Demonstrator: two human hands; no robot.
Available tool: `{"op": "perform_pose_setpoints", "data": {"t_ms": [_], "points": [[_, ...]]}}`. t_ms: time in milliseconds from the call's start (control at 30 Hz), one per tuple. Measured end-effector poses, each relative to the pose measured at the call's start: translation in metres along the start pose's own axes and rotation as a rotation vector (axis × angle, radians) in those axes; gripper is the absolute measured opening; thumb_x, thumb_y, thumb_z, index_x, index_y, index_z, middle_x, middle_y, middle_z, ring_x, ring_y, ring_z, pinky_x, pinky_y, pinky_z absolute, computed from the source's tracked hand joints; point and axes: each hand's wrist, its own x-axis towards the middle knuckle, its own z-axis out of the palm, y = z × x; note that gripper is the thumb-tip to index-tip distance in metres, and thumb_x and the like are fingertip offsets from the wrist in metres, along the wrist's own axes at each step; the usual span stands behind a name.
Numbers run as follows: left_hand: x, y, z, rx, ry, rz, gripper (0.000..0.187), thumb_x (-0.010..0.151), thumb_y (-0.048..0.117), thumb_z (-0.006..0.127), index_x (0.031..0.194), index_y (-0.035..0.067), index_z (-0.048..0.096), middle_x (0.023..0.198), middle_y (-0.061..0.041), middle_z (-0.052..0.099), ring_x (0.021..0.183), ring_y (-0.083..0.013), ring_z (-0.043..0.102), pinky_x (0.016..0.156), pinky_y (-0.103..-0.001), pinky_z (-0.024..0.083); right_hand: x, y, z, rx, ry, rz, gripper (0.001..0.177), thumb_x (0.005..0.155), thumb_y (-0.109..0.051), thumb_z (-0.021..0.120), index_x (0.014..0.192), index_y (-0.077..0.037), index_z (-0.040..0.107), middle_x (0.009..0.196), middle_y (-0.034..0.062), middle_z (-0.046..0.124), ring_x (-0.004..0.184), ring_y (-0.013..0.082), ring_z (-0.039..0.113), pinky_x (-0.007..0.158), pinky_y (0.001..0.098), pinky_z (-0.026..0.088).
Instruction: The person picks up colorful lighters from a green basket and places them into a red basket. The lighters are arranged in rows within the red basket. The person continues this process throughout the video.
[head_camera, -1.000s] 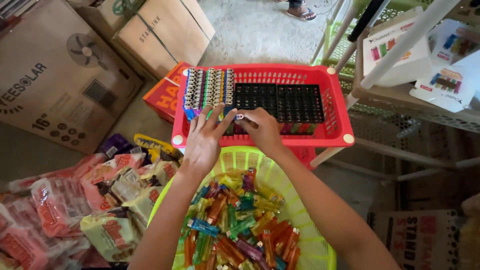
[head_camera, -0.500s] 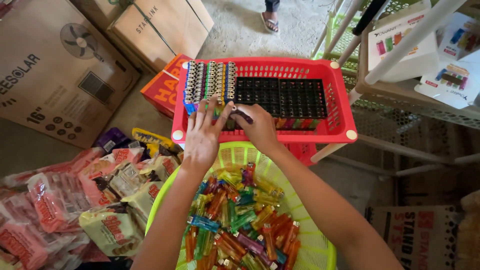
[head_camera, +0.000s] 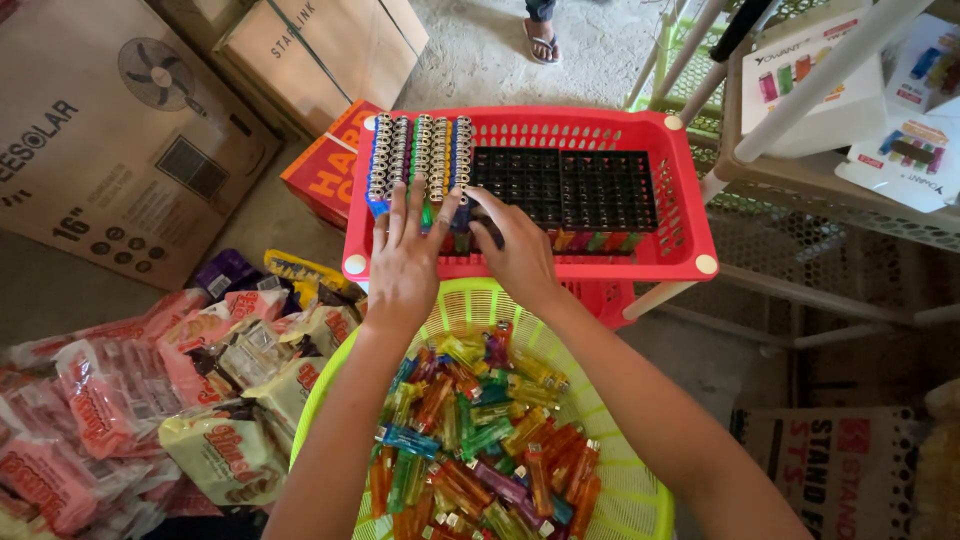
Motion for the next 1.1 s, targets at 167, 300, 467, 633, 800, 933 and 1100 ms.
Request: {"op": "perform_pose_setpoints", "data": {"t_ms": [167, 300, 467, 633, 800, 933, 1100], "points": [[0.0, -0.002, 0.003, 0.005, -0.014, 0.002, 0.085, 0.084, -0.005, 0.059, 0.162, 0.021, 0.038, 0.165, -0.021, 0.032, 0.152, -0.0437, 0.03, 0.116, -0.057, 0.035, -0.001, -0.005, -0.002, 0.003, 0.047, -0.093, 0.045, 0.097, -0.007, 0.069, 0.141, -0.013, 0.059, 0.123, 0.0157, 0.07, 0.111, 0.0347, 0.068, 0.094, 0.0422, 0.056], [0.0, -0.003, 0.007, -0.032, -0.013, -0.005, 0.084, 0.082, -0.004, 0.06, 0.159, 0.02, 0.039, 0.166, -0.022, 0.03, 0.152, -0.0445, 0.031, 0.115, -0.058, 0.035, -0.001, -0.005, -0.002, -0.022, 0.058, -0.126, 0.04, 0.098, -0.006, 0.068, 0.136, -0.013, 0.062, 0.125, 0.0125, 0.07, 0.114, 0.0329, 0.068, 0.097, 0.0412, 0.056], [-0.001, -0.004, 0.005, -0.052, 0.01, -0.034, 0.083, 0.085, -0.004, 0.06, 0.161, 0.023, 0.04, 0.168, -0.02, 0.027, 0.154, -0.0423, 0.03, 0.118, -0.059, 0.033, 0.0, -0.008, -0.006, -0.048, 0.026, -0.087, 0.041, 0.096, -0.006, 0.068, 0.137, -0.013, 0.063, 0.124, 0.0131, 0.069, 0.113, 0.0336, 0.068, 0.095, 0.042, 0.055], [-0.002, -0.005, 0.012, -0.06, 0.03, -0.045, 0.081, 0.087, -0.004, 0.059, 0.16, 0.027, 0.043, 0.17, -0.018, 0.025, 0.156, -0.0408, 0.027, 0.12, -0.059, 0.031, 0.0, -0.005, -0.005, -0.041, 0.02, -0.071, 0.042, 0.096, -0.005, 0.068, 0.137, -0.014, 0.063, 0.124, 0.0136, 0.069, 0.114, 0.0337, 0.067, 0.096, 0.0419, 0.055], [-0.006, -0.003, 0.007, -0.076, 0.031, -0.061, 0.079, 0.09, -0.004, 0.057, 0.162, 0.026, 0.043, 0.17, -0.019, 0.026, 0.157, -0.0411, 0.026, 0.121, -0.059, 0.032, -0.002, 0.001, -0.001, -0.02, 0.046, -0.146, 0.038, 0.099, -0.003, 0.068, 0.136, -0.012, 0.065, 0.124, 0.0147, 0.069, 0.115, 0.034, 0.067, 0.101, 0.0423, 0.055], [-0.007, -0.007, 0.007, -0.036, 0.01, -0.082, 0.081, 0.088, -0.006, 0.057, 0.161, 0.027, 0.044, 0.17, -0.018, 0.026, 0.157, -0.0401, 0.026, 0.121, -0.058, 0.033, -0.003, 0.002, -0.001, -0.013, 0.024, -0.146, 0.037, 0.1, -0.003, 0.068, 0.136, -0.01, 0.064, 0.124, 0.0155, 0.07, 0.116, 0.0345, 0.066, 0.101, 0.0428, 0.054], [-0.008, -0.008, 0.007, -0.043, 0.037, -0.058, 0.081, 0.088, -0.006, 0.058, 0.161, 0.026, 0.044, 0.169, -0.019, 0.026, 0.157, -0.0407, 0.026, 0.121, -0.058, 0.032, -0.003, 0.003, -0.001, -0.019, 0.01, -0.139, 0.039, 0.099, -0.002, 0.069, 0.137, -0.01, 0.065, 0.125, 0.017, 0.07, 0.114, 0.0348, 0.068, 0.099, 0.0425, 0.056]]}}
